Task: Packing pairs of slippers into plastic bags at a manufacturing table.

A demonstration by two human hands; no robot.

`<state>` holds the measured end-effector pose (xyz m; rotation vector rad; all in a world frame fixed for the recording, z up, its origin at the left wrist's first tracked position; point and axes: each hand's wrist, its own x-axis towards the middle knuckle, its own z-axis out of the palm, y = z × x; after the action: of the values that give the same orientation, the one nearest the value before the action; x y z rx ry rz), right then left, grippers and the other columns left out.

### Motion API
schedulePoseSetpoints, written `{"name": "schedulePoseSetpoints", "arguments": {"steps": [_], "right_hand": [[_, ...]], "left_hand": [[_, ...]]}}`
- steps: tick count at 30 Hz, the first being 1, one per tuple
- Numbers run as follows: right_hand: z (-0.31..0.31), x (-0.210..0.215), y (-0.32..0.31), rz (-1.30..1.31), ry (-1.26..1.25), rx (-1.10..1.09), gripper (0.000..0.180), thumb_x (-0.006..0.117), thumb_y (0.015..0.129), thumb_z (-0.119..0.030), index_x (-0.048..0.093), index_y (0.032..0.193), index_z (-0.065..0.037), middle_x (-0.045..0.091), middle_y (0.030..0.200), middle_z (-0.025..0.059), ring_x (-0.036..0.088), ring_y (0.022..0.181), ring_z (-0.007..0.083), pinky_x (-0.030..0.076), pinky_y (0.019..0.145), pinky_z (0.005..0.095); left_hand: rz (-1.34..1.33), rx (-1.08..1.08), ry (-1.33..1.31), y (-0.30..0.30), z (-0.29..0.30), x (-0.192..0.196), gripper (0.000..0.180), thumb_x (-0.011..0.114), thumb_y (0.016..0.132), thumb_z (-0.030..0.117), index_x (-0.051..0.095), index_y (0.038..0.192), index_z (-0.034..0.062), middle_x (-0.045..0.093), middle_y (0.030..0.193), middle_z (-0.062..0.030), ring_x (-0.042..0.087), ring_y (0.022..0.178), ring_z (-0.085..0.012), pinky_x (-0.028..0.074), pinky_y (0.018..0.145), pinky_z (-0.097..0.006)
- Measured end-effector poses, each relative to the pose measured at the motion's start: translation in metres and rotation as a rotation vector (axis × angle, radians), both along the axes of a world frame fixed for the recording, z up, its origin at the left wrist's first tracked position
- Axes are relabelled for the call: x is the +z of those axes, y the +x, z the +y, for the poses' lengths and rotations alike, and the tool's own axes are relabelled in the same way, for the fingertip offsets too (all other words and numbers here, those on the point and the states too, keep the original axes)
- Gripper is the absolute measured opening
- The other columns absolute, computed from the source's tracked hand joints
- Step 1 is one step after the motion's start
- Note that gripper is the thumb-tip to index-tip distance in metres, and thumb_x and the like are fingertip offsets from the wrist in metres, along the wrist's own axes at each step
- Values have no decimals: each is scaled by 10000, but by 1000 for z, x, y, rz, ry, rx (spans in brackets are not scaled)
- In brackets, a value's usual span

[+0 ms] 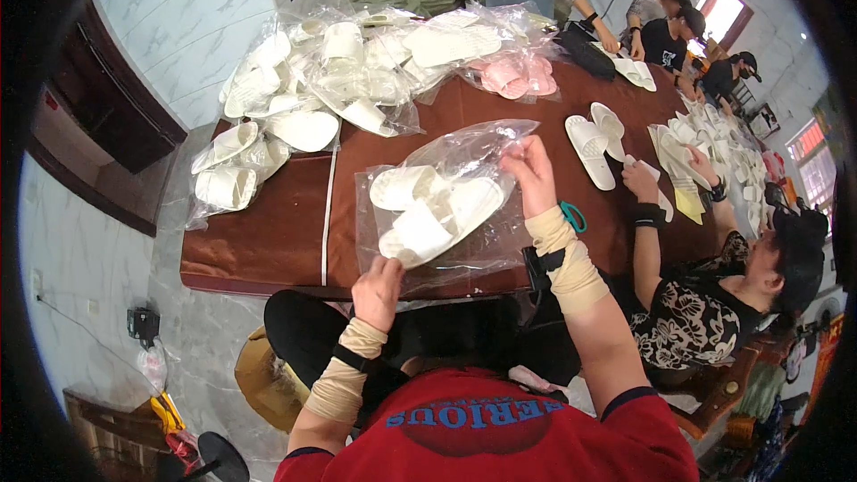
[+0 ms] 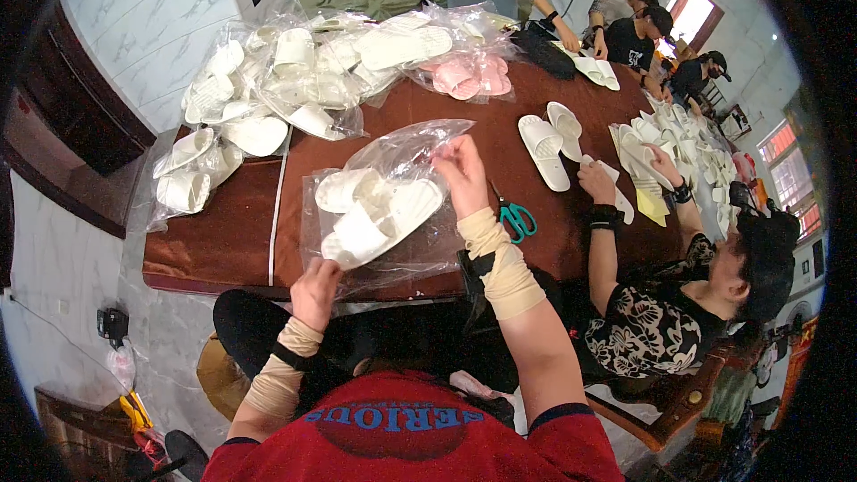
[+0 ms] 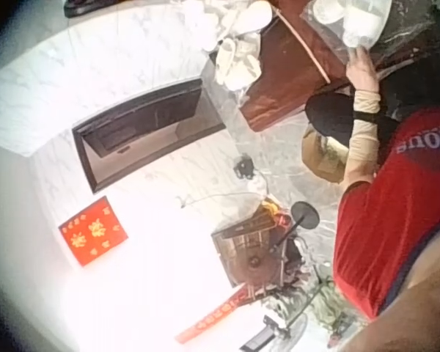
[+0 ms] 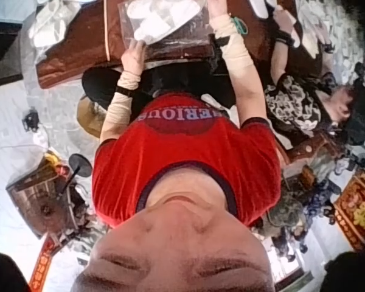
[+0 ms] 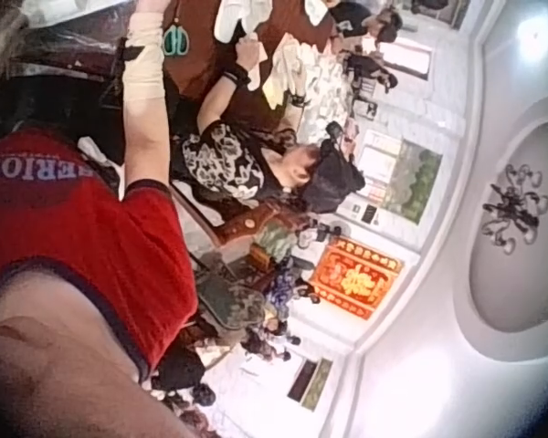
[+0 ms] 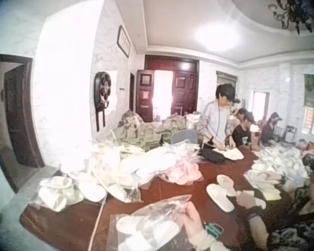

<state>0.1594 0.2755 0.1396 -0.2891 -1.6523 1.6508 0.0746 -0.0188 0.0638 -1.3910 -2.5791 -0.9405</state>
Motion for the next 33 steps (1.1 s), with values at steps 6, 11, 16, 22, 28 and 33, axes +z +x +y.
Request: {"name": "schedulePoseSetpoints", "arguments": {"steps": [6,11,16,22,28,33], "right_hand": [[-7,-5,46,-177,-4,83,230,665,817,6,491,939,-83,493,893,-26,477,915,75,402,843,227],[13,-28,104,-202,-364,85,94,560,911,-62,511,985,-94,551,937,0,568,901,104,494,792,279],[25,-31,101,-288,-654,136,129,539,949,-146,539,1061,-82,640,817,89,599,574,167,471,477,301],[26,-13,54,-630,-79,465,266,655,876,-177,637,1101,-37,684,951,124,656,863,212,505,767,301],[11,-65,10,-888,826,526,665,683,807,-343,461,1370,-68,471,1406,131,420,1308,294,319,1100,411],[-15,-57,-12,-1220,844,378,814,760,719,-366,413,1412,-116,395,1450,169,350,1351,369,288,1127,451]], "left_hand": [[158,-6,-78,-16,-51,-5,110,617,805,88,597,911,101,555,880,-93,570,831,-302,459,708,-398],[105,84,-93,-37,-32,-4,104,593,803,65,618,903,72,580,935,-78,556,909,-297,432,790,-457],[-76,154,192,-74,29,-48,367,513,917,88,516,1284,84,493,1364,-141,436,1285,-320,343,1040,-465],[108,302,-68,-64,38,-82,420,481,954,191,479,1367,116,438,1453,-67,332,1386,-274,226,1118,-504],[92,286,-61,-60,50,-76,425,478,952,191,478,1367,103,435,1455,-77,335,1383,-277,231,1119,-498],[97,310,-56,-60,41,-75,418,482,943,188,492,1350,95,440,1449,-91,340,1378,-283,235,1117,-501]]}}
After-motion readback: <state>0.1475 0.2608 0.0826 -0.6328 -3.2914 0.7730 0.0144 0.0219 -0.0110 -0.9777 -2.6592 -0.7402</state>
